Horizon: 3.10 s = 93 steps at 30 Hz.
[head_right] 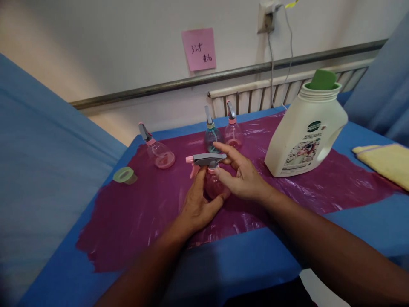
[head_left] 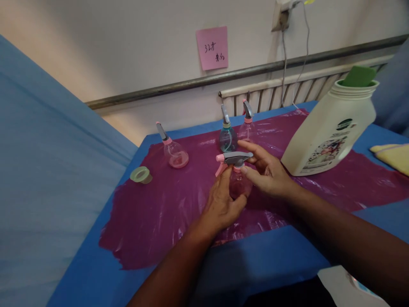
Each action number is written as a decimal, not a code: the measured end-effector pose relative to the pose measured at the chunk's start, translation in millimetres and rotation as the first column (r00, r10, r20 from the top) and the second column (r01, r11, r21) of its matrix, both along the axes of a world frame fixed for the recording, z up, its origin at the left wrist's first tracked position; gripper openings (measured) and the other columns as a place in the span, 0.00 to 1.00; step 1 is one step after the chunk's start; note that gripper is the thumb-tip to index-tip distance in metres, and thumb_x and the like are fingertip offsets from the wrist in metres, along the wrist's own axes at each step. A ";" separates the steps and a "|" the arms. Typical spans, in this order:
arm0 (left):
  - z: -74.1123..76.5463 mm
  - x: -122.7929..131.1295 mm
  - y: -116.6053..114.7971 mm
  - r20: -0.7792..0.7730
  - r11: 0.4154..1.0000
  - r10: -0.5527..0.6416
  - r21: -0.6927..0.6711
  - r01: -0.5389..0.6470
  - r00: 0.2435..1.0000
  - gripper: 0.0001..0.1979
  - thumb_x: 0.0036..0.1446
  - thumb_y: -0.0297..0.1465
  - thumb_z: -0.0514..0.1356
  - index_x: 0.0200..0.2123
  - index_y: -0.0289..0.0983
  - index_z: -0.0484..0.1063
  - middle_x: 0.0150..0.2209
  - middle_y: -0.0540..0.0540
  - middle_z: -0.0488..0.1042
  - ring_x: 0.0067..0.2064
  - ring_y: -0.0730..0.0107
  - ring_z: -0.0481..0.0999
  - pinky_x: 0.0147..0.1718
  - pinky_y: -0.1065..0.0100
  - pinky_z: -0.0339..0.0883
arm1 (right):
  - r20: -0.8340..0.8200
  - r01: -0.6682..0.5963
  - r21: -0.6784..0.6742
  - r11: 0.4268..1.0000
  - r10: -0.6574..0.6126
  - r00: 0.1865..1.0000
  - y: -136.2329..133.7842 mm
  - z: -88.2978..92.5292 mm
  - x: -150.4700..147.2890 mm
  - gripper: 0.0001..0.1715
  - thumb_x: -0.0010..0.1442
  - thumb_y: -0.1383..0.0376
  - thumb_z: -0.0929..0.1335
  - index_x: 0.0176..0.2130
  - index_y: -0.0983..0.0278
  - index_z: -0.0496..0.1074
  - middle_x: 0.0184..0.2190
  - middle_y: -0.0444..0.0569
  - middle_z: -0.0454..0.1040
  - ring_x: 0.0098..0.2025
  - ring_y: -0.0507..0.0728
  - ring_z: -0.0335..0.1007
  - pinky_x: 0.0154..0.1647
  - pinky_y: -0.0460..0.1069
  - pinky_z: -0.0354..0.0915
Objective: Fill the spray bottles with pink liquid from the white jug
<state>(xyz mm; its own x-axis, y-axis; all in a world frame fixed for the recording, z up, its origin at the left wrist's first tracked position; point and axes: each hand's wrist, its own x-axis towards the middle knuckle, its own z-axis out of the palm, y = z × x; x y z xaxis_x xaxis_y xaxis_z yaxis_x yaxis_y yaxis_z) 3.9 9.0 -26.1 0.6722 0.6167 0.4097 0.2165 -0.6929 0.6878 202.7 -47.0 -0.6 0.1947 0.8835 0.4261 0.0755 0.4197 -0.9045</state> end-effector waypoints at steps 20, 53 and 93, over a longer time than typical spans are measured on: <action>6.9 3.2 -1.8 -0.007 1.000 -0.026 -0.015 0.026 1.000 0.50 0.65 0.29 0.71 0.83 0.52 0.52 0.77 0.39 0.70 0.74 0.41 0.76 0.71 0.39 0.76 | 0.026 0.033 -0.021 0.999 -0.032 0.999 0.7 -4.1 -0.4 0.39 0.70 0.51 0.80 0.73 0.50 0.70 0.62 0.52 0.84 0.65 0.64 0.83 0.69 0.64 0.78; -0.6 11.7 -8.3 0.164 0.970 0.235 -0.104 -0.220 0.958 0.41 0.60 0.23 0.64 0.75 0.42 0.60 0.74 0.32 0.72 0.76 0.41 0.73 0.76 0.37 0.70 | 0.645 0.145 -0.109 0.983 -0.041 0.763 21.1 77.3 34.9 0.25 0.66 0.39 0.77 0.39 0.57 0.85 0.35 0.48 0.85 0.35 0.60 0.77 0.37 0.54 0.70; -3.9 4.2 -6.6 -0.078 0.940 -0.009 0.340 0.035 0.997 0.10 0.74 0.29 0.58 0.47 0.38 0.81 0.41 0.44 0.86 0.41 0.57 0.87 0.40 0.58 0.80 | 0.721 0.600 0.210 0.772 -0.537 0.438 176.5 81.3 19.8 0.28 0.71 0.53 0.71 0.63 0.64 0.75 0.62 0.66 0.82 0.59 0.71 0.81 0.66 0.66 0.71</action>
<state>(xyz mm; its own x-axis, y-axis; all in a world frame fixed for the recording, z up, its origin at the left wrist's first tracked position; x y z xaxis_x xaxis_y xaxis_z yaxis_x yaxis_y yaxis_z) 8.1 2.4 -30.0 0.7202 0.4336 0.5415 0.2399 -0.8881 0.3921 222.5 129.5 80.7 0.3304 0.7225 0.6074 0.8902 -0.0246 -0.4550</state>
